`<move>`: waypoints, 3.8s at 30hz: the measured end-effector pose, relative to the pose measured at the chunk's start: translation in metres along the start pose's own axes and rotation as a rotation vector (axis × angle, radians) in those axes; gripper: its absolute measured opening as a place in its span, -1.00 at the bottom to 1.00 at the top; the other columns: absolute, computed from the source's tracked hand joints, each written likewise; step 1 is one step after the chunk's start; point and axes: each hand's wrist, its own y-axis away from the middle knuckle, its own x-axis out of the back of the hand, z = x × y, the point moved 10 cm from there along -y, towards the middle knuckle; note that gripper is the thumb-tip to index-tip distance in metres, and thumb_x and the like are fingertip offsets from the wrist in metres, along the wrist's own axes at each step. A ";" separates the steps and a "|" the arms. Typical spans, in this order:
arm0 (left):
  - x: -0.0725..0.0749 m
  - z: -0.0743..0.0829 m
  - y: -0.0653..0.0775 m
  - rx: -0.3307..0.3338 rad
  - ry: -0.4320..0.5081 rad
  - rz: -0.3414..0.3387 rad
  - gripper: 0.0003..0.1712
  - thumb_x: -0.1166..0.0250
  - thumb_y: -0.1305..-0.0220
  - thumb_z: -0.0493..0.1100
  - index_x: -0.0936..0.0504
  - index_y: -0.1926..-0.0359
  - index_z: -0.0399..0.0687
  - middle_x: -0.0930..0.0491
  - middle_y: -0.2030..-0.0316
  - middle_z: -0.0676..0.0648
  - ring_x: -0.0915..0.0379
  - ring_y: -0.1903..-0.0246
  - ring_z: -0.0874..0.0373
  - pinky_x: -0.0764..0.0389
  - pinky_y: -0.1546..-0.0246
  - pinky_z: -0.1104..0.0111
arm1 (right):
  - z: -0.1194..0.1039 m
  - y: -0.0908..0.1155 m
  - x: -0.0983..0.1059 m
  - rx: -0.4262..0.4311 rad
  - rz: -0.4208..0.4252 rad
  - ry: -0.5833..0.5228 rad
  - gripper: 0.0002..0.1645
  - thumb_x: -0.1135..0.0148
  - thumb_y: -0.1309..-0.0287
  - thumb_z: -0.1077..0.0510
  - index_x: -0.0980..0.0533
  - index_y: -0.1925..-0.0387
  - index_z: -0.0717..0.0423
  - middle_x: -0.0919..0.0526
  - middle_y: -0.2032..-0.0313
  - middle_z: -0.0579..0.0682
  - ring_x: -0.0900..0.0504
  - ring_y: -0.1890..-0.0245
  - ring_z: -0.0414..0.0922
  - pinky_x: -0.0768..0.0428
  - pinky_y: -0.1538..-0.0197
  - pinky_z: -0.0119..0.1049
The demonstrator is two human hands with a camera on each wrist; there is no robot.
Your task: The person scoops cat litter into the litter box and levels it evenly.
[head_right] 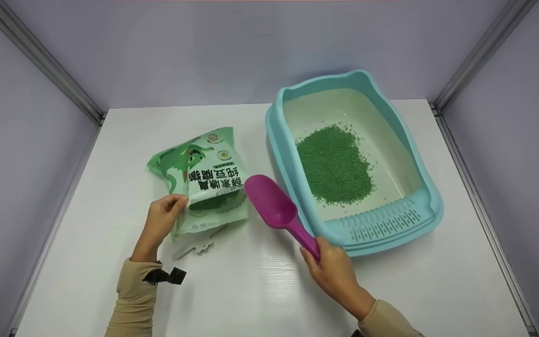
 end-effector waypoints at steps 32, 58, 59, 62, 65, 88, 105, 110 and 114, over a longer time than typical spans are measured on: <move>0.000 0.000 0.000 -0.032 0.003 0.005 -0.76 -0.20 -0.35 -0.20 -0.68 0.23 -0.33 -0.62 0.43 -0.20 -0.33 0.48 0.31 -0.38 0.39 0.50 | 0.027 0.026 -0.062 0.410 -0.082 0.003 -0.61 -0.53 0.20 0.28 -0.54 0.28 0.11 -0.40 0.56 -0.23 -0.24 0.52 -0.47 -0.22 0.44 -0.65; 0.001 0.001 0.001 -0.021 0.011 0.006 -0.76 -0.22 -0.33 -0.18 -0.69 0.25 -0.31 -0.60 0.46 -0.20 -0.33 0.49 0.31 -0.39 0.37 0.49 | 0.026 0.026 -0.084 0.507 -0.193 -0.009 -0.67 -0.50 0.11 0.20 -0.54 0.28 0.03 -0.53 0.54 -0.24 -0.29 0.51 -0.48 -0.27 0.43 -0.67; 0.001 0.002 0.001 -0.029 0.009 0.003 -0.75 -0.22 -0.34 -0.17 -0.69 0.25 -0.30 -0.61 0.45 -0.22 -0.33 0.49 0.32 -0.39 0.37 0.48 | 0.027 0.025 -0.085 0.503 -0.196 0.002 -0.68 -0.50 0.11 0.20 -0.53 0.29 0.03 -0.51 0.55 -0.24 -0.28 0.51 -0.48 -0.25 0.43 -0.67; 0.001 0.002 0.001 -0.039 0.007 -0.007 -0.74 -0.21 -0.35 -0.15 -0.69 0.22 -0.29 -0.62 0.43 -0.25 -0.33 0.50 0.32 -0.41 0.35 0.46 | 0.031 0.023 -0.088 0.475 -0.220 0.025 -0.70 -0.50 0.09 0.17 -0.53 0.31 0.04 -0.45 0.59 -0.25 -0.24 0.53 -0.48 -0.23 0.45 -0.66; 0.001 0.001 0.001 -0.037 0.006 -0.011 -0.74 -0.20 -0.36 -0.14 -0.70 0.22 -0.28 -0.62 0.42 -0.25 -0.33 0.50 0.32 -0.41 0.35 0.45 | 0.033 0.021 -0.090 0.454 -0.237 0.041 -0.72 -0.49 0.08 0.14 -0.53 0.34 0.04 -0.41 0.60 -0.26 -0.22 0.53 -0.48 -0.22 0.47 -0.64; 0.000 -0.004 0.001 0.009 0.020 -0.013 -0.75 -0.20 -0.36 -0.16 -0.69 0.22 -0.29 -0.62 0.41 -0.22 -0.34 0.46 0.29 -0.40 0.36 0.46 | 0.030 0.020 -0.091 0.432 -0.227 0.174 -0.63 -0.55 0.19 0.05 -0.55 0.35 0.06 -0.48 0.53 -0.19 -0.28 0.51 -0.42 -0.28 0.49 -0.57; -0.001 -0.003 0.001 0.022 0.003 -0.020 -0.75 -0.20 -0.36 -0.17 -0.68 0.22 -0.30 -0.60 0.42 -0.19 -0.33 0.44 0.25 -0.38 0.36 0.46 | 0.010 0.014 -0.087 0.524 -0.139 0.171 -0.55 -0.59 0.29 0.02 -0.54 0.35 0.05 -0.47 0.54 -0.18 -0.30 0.53 -0.42 -0.29 0.50 -0.60; -0.001 -0.003 0.001 0.018 0.010 -0.019 -0.76 -0.21 -0.35 -0.18 -0.68 0.21 -0.30 -0.61 0.43 -0.20 -0.34 0.45 0.25 -0.39 0.37 0.46 | -0.001 0.013 -0.083 0.587 -0.055 0.187 -0.53 -0.61 0.36 0.02 -0.55 0.38 0.07 -0.50 0.54 -0.15 -0.37 0.57 -0.38 -0.37 0.51 -0.55; -0.001 -0.004 0.001 0.023 0.020 -0.018 -0.76 -0.21 -0.34 -0.18 -0.68 0.22 -0.31 -0.59 0.45 -0.17 -0.34 0.46 0.25 -0.38 0.38 0.47 | -0.007 0.013 -0.084 0.599 -0.016 0.220 -0.55 -0.60 0.35 0.00 -0.55 0.41 0.07 -0.50 0.55 -0.14 -0.41 0.58 -0.34 -0.39 0.52 -0.51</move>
